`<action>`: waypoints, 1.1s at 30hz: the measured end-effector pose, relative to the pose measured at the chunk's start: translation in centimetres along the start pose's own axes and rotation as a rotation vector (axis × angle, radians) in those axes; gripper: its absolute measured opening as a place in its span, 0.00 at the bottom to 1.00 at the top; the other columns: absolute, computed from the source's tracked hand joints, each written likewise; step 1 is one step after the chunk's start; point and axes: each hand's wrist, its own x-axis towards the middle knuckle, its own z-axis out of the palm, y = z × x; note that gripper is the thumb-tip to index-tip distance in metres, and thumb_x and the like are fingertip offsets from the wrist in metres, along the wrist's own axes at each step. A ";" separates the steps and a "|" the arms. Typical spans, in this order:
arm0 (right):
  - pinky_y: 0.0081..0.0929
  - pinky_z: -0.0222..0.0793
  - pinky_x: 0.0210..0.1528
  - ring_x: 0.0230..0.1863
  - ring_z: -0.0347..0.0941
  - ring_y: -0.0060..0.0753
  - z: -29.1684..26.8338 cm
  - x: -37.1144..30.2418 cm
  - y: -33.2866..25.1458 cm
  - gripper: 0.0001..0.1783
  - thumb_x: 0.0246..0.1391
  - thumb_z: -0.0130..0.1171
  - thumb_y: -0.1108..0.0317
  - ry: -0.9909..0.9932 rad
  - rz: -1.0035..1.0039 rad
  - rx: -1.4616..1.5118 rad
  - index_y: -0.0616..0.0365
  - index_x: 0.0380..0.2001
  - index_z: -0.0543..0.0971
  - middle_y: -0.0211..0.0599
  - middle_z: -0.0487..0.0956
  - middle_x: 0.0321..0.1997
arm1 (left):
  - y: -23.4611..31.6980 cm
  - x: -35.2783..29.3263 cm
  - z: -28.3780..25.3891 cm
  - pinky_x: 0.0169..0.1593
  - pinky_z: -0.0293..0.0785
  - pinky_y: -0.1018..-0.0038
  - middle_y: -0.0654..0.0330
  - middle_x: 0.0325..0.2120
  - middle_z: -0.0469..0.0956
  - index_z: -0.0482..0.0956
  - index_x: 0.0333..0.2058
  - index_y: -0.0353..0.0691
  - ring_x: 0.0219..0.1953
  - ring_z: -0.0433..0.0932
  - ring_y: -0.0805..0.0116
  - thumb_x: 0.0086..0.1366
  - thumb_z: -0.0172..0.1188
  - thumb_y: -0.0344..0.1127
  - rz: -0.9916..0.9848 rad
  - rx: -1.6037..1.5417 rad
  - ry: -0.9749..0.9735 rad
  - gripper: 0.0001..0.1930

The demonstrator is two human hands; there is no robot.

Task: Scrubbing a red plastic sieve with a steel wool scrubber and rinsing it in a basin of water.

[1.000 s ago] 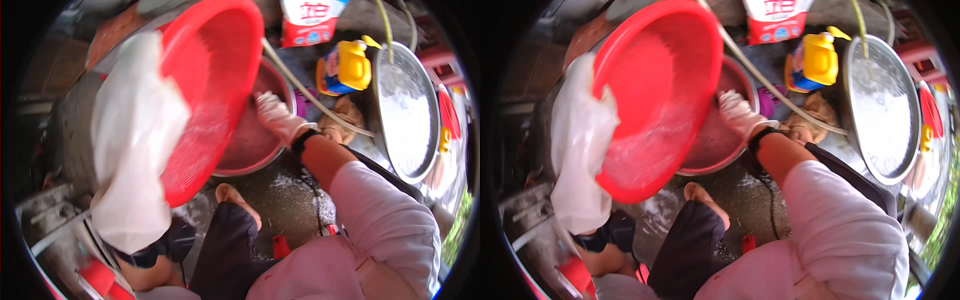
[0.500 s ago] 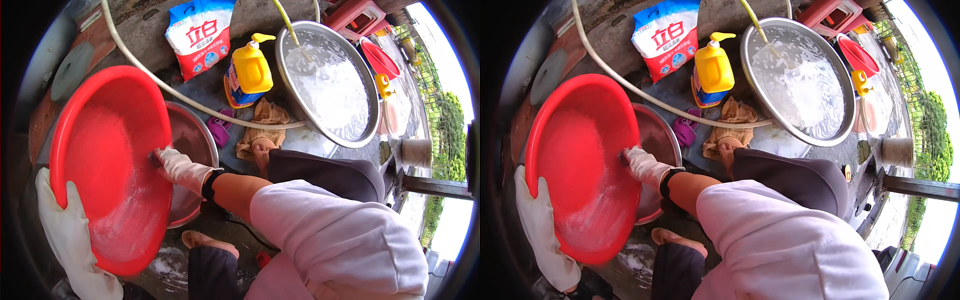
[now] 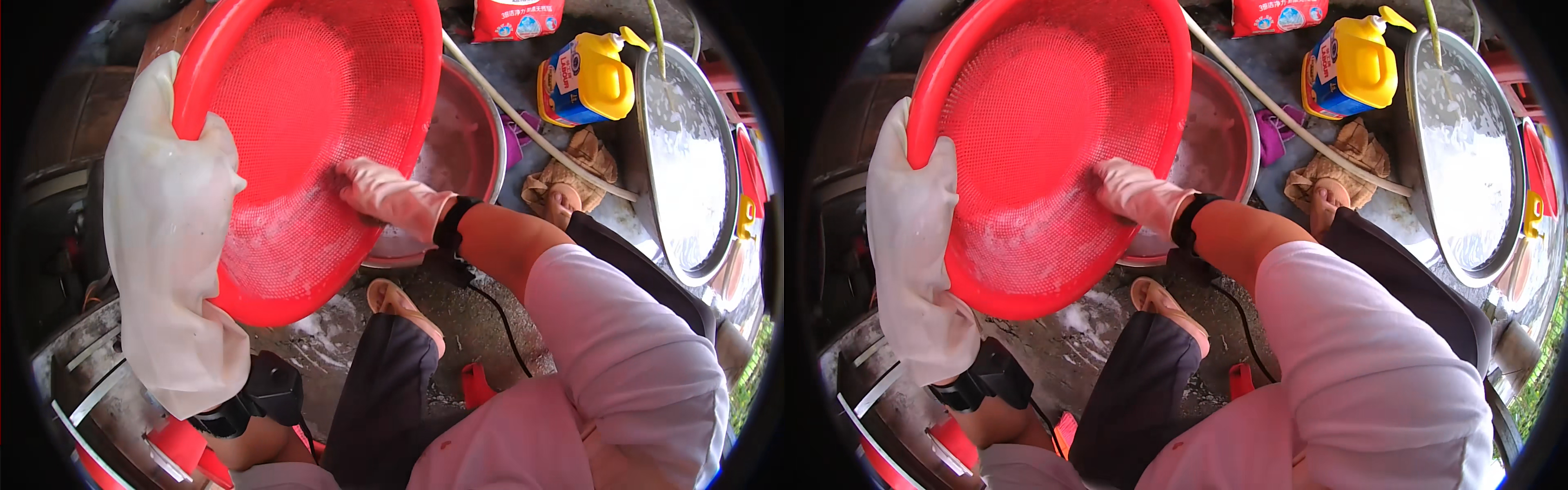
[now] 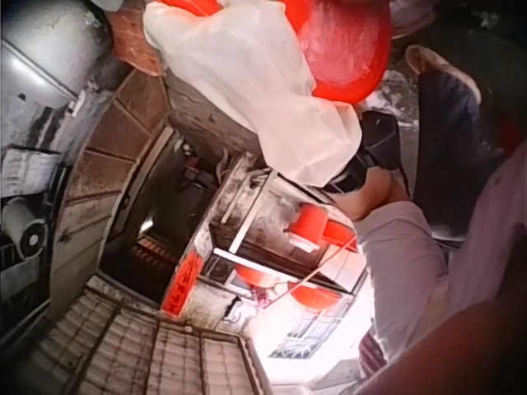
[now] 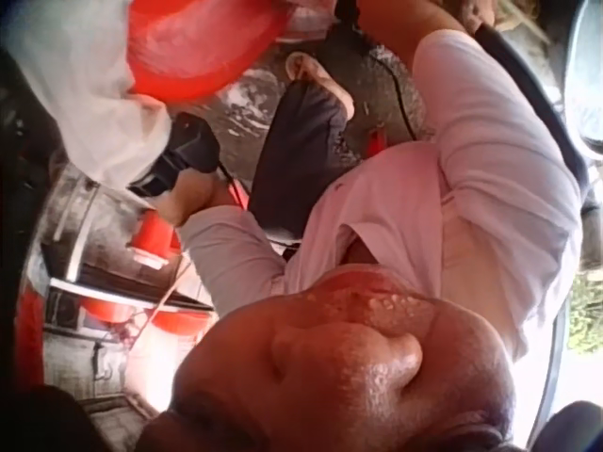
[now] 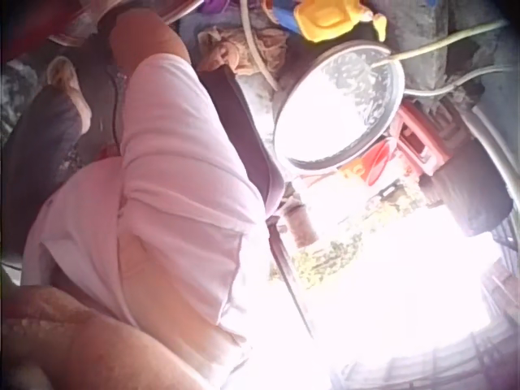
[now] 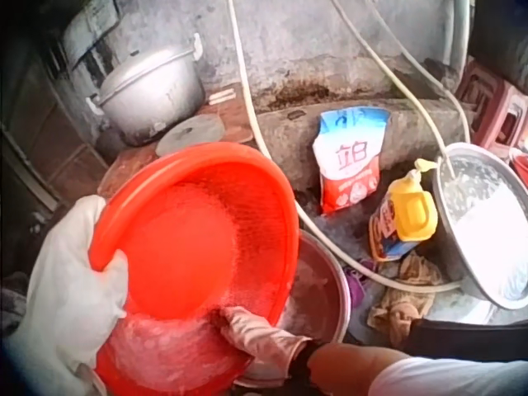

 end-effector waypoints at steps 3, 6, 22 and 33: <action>0.33 0.71 0.58 0.57 0.74 0.42 4.7 -1.1 2.0 0.23 0.55 0.63 0.60 0.003 -0.538 -0.065 0.48 0.55 0.77 0.40 0.79 0.53 | 1.5 -0.5 0.5 0.42 0.79 0.71 0.56 0.42 0.78 0.73 0.53 0.40 0.39 0.81 0.68 0.67 0.50 0.27 0.053 0.092 -0.011 0.16; 0.33 0.74 0.55 0.52 0.77 0.41 -0.1 4.8 6.4 0.19 0.57 0.56 0.59 -0.235 0.045 0.631 0.47 0.52 0.78 0.42 0.81 0.48 | 2.0 -0.2 1.2 0.42 0.80 0.71 0.55 0.41 0.78 0.73 0.54 0.40 0.39 0.81 0.66 0.67 0.51 0.29 0.175 0.169 0.073 0.17; 0.34 0.71 0.57 0.51 0.78 0.44 5.7 -1.2 1.4 0.22 0.58 0.59 0.63 0.069 -0.716 -0.003 0.48 0.57 0.76 0.40 0.81 0.52 | 2.4 -0.1 0.7 0.38 0.75 0.76 0.58 0.36 0.79 0.73 0.52 0.36 0.31 0.77 0.75 0.65 0.50 0.24 0.087 0.213 0.053 0.16; 0.27 0.74 0.49 0.46 0.77 0.27 6.0 4.8 3.8 0.16 0.61 0.55 0.70 -0.099 -0.237 0.341 0.58 0.52 0.76 0.36 0.81 0.39 | 1.2 0.0 0.2 0.38 0.75 0.78 0.60 0.35 0.79 0.74 0.50 0.35 0.31 0.78 0.76 0.65 0.52 0.24 0.078 0.127 0.018 0.15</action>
